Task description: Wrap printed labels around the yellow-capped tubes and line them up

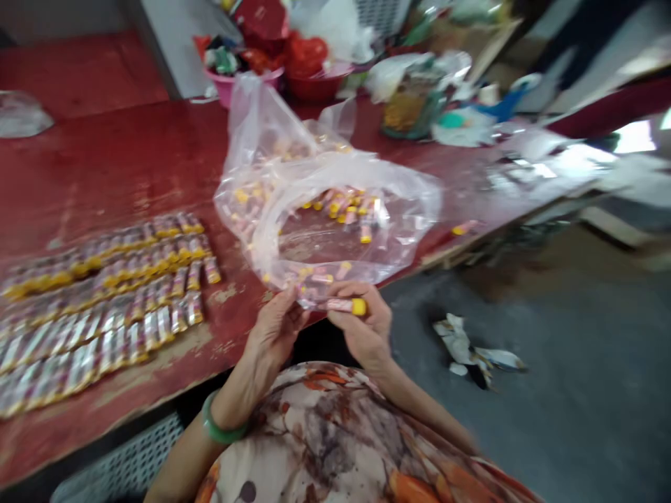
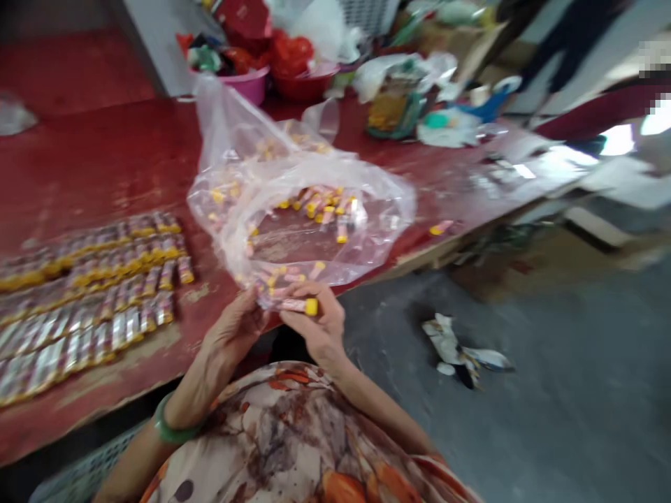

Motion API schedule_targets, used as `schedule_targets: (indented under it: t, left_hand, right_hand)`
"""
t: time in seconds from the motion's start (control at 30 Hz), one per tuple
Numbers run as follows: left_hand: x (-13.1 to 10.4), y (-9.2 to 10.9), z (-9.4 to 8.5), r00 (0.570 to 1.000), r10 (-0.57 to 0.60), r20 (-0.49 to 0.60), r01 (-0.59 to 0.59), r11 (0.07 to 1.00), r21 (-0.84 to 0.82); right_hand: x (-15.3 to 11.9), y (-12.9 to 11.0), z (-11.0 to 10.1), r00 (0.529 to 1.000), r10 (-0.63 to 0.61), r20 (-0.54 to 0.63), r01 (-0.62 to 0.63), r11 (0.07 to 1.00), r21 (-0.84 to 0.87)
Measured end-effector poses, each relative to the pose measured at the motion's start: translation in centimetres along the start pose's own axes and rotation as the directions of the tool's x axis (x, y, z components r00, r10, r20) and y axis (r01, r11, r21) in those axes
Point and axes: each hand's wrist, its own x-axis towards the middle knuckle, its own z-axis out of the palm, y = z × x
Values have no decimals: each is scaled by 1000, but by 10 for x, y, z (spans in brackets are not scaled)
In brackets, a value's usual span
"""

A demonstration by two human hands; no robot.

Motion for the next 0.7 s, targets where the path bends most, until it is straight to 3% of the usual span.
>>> schedule_targets:
  t: [0.1,0.17,0.23,0.3,0.4,0.47,0.53,0.6,0.7]
  left_hand:
    - [-4,2,5,997,13,-71,-9,998,56]
    - [0,4,8,997,30,-77,-22,995,100]
    - [5,4,11,996,47,-69,-38,991,128]
    - [7,2,12,995,60,-75,-48,987,151]
    - [5,-2,11,994,101,-32,-93,979,182]
    - [6,-4,7,992,123,11,-122,970,208]
    - [8,-5,4,993,121,0,-117,964,239]
    - [11,-6,2,994,108,-6,-102,958,269]
    - [10,-8,2,991,128,44,-135,945,298]
  right_hand:
    - [5,-1,3,972,-229,40,233,956,-180]
    - [11,1,3,913,-400,75,405,875,-266]
    - [15,4,2,860,-501,90,501,801,-327]
    - [15,4,1,864,-500,56,485,797,-361]
    - [10,3,1,940,-337,-53,299,888,-350]
    - [8,4,1,953,-292,-77,246,898,-364]
    - [8,5,1,919,-394,-35,344,840,-419]
    - [9,7,2,846,-533,28,482,741,-467]
    - [11,7,3,793,-608,40,539,670,-510]
